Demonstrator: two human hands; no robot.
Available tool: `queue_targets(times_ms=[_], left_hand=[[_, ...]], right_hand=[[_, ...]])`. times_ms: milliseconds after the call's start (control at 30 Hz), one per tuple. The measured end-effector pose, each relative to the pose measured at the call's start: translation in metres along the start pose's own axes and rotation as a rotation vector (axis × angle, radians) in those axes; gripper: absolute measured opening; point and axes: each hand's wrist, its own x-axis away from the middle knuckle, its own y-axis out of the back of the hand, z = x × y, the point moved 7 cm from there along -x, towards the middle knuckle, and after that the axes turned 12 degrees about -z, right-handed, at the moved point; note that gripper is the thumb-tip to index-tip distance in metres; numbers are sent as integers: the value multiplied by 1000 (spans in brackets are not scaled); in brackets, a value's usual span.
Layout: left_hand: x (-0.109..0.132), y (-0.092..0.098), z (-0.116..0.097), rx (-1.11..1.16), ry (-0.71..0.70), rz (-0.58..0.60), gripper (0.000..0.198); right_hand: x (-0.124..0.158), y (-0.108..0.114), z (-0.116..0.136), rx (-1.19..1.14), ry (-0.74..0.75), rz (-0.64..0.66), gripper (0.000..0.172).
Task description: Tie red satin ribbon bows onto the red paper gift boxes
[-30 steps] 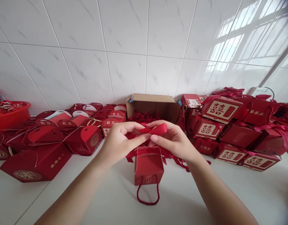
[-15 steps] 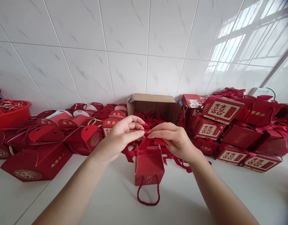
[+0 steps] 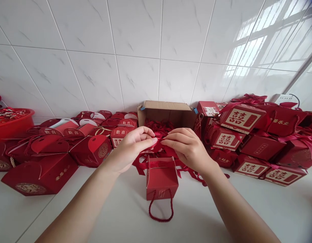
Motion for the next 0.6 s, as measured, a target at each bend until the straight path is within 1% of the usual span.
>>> queue_targets(times_ms=[67,133,200,233,300,367,433,467,533,600], left_hand=[[1,0,-1,-4,-12,10,13],[2,-1,-4,-34,-44,25,17],[4,-1,-8,-122,-112,35,21],[5,-2,-11,-180,-163,29,23],[8,0,-19,-296,-290,-18,24],[14,4,-29,-389,-431,-103,23],[22,11,-40,-477,-572,-198,18],[26,16,-45,-520,-636,-243,15],[34,30,-50,-605,-726,-309,12],[39,47,-45,-718,-734,-346,11]], right_hand=[[0,1,0,-4,1,-8,32],[0,1,-2,-29,-17,-12,32],[0,-1,-7,-125,-65,-12,31],[1,-2,-11,-208,-112,-10,30],[2,-5,-21,-426,-261,-6,28],[7,-8,-33,-629,-466,-25,23],[18,-8,-44,-744,-690,-72,20],[26,-5,-50,-760,-793,-110,20],[46,6,-59,-715,-975,-175,24],[70,21,-66,-578,-1103,-170,30]])
